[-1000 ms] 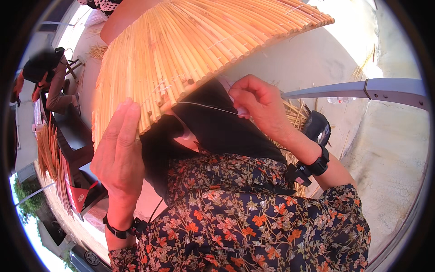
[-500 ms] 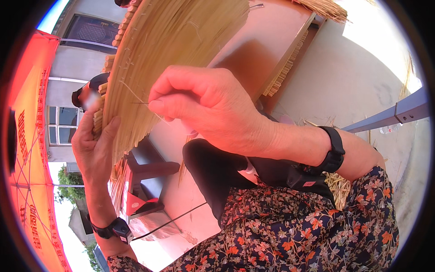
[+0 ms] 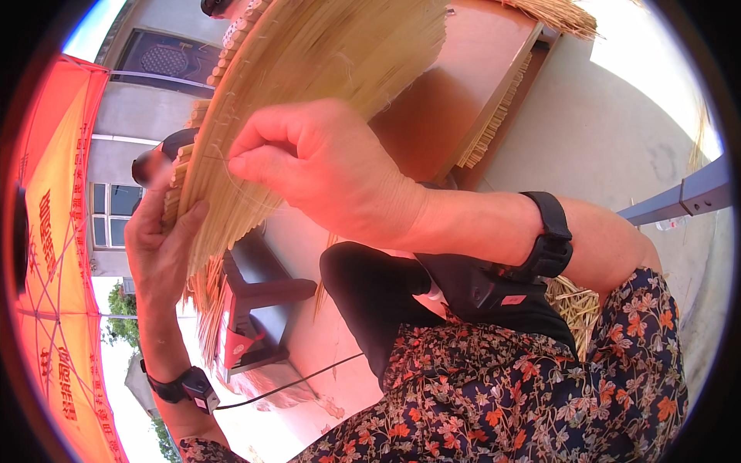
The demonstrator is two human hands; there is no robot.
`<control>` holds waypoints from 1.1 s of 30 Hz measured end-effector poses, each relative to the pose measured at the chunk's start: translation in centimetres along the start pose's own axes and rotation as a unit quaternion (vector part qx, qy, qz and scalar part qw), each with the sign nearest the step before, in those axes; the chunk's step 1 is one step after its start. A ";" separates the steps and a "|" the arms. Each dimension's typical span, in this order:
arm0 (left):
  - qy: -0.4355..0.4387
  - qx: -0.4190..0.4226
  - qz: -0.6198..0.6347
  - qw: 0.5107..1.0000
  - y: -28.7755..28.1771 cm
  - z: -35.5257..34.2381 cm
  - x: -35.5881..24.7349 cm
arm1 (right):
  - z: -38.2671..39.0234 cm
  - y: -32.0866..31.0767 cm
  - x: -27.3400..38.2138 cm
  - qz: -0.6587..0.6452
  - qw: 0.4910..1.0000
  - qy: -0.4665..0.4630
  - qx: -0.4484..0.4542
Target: The person weaves a large, fan-shaped bamboo mat by hand, using a needle and white thread to bind the bamboo strips together. They repeatedly pass the needle through the strips and pull the thread tight to secure the structure.
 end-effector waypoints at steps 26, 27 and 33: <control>0.045 -0.008 0.017 0.999 -0.8 -1.1 -1.0 | -1.3 0.9 0.7 0.022 0.997 -0.069 0.002; 0.040 -0.010 0.024 0.999 -0.8 -1.1 -1.0 | -1.4 0.9 0.6 0.025 0.997 -0.077 -0.003; 0.029 -0.025 0.025 0.999 -1.2 -1.1 -0.5 | -1.6 1.2 0.7 0.020 0.996 -0.083 0.008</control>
Point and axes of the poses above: each hand's wrist, its own z-axis away from the middle knuckle, its own y-axis out of the palm, x = y × z, the point moved 3 cm from there along -z, towards the middle knuckle, and after that the axes turned 10 degrees about -x, right-handed, at the moved point
